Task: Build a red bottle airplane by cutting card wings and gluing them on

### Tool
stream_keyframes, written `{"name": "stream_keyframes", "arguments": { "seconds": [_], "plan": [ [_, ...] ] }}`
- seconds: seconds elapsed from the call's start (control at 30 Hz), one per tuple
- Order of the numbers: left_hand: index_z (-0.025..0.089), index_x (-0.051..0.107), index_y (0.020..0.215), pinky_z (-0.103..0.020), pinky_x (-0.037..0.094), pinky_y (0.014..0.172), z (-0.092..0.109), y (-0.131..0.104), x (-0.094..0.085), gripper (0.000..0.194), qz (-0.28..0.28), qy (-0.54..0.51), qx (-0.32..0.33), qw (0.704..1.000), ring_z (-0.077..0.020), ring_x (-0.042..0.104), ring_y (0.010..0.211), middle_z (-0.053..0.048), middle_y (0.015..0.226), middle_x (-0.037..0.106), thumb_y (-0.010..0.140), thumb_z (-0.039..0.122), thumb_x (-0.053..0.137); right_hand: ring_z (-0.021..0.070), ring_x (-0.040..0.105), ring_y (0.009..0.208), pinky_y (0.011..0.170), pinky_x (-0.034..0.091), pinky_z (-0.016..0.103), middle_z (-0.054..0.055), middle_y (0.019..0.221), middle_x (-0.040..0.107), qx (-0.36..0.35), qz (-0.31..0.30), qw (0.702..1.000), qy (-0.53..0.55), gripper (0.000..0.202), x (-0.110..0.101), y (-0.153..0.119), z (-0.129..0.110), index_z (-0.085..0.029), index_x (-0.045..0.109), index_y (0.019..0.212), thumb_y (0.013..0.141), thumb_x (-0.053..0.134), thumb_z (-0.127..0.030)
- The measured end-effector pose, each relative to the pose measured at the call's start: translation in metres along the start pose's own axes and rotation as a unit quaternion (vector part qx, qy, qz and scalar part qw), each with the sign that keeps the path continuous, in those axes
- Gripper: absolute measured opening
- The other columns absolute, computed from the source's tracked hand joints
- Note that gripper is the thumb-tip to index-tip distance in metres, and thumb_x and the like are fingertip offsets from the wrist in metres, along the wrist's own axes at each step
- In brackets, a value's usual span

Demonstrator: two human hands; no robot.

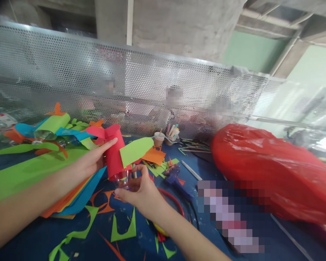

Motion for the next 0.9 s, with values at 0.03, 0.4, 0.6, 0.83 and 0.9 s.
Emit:
{"name": "stream_keyframes", "arguments": {
  "seconds": [0.03,0.4,0.6,0.83,0.9],
  "plan": [
    [0.017,0.064,0.104,-0.032,0.051,0.074,0.001,0.0,0.0,0.045,-0.006,0.0,0.0,1.0,-0.0253,0.064,0.092,-0.009,0.105,0.069,0.068,0.043,0.075,0.0127,0.063,0.061,0.06,0.051,0.028,-0.002,0.078,0.067,-0.001,0.01,1.0,0.001,0.064,0.0,0.0,0.0,-0.025,0.03,0.094,0.059,0.083,-0.037],
    [0.013,0.068,0.097,-0.034,0.042,0.093,-0.005,0.012,-0.003,0.031,-0.205,0.076,-0.029,0.975,-0.0238,0.064,0.098,-0.01,0.098,0.073,0.073,0.032,0.073,0.0088,0.059,0.054,0.054,0.049,0.019,0.005,0.074,0.07,-0.019,0.094,0.983,0.156,0.023,-0.039,0.012,-0.028,-0.018,0.052,0.091,0.08,0.065,-0.033],
    [0.017,0.062,0.107,-0.034,0.047,0.089,-0.009,0.004,0.001,0.038,-0.232,0.081,-0.037,0.969,-0.0211,0.067,0.093,-0.008,0.103,0.072,0.072,0.024,0.075,0.0093,0.057,0.054,0.054,0.048,0.019,0.006,0.074,0.07,0.001,0.067,0.985,0.159,0.017,-0.045,0.014,-0.029,-0.016,0.057,0.088,0.088,0.054,-0.033],
    [0.018,0.059,0.111,-0.032,0.05,0.08,-0.009,0.004,-0.001,0.047,-0.209,0.091,-0.055,0.972,-0.0208,0.069,0.086,-0.007,0.097,0.073,0.069,0.024,0.078,0.0104,0.059,0.058,0.058,0.048,0.02,0.006,0.077,0.07,-0.028,0.052,0.99,0.128,0.023,-0.049,0.014,-0.024,-0.017,0.054,0.094,0.086,0.057,-0.038],
    [0.019,0.058,0.112,-0.033,0.05,0.081,-0.009,0.003,-0.001,0.049,-0.208,0.084,-0.059,0.973,-0.0211,0.069,0.086,-0.007,0.097,0.073,0.068,0.024,0.079,0.0108,0.059,0.058,0.057,0.047,0.02,0.006,0.076,0.07,-0.03,0.052,0.991,0.12,0.023,-0.049,0.013,-0.025,-0.018,0.053,0.097,0.086,0.057,-0.038]
  ]
}}
Point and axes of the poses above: each hand's wrist, its own y-axis towards the middle knuckle, its own x-axis out of the palm, z = x × y, the point moved 2 cm from there along y, towards the middle knuckle
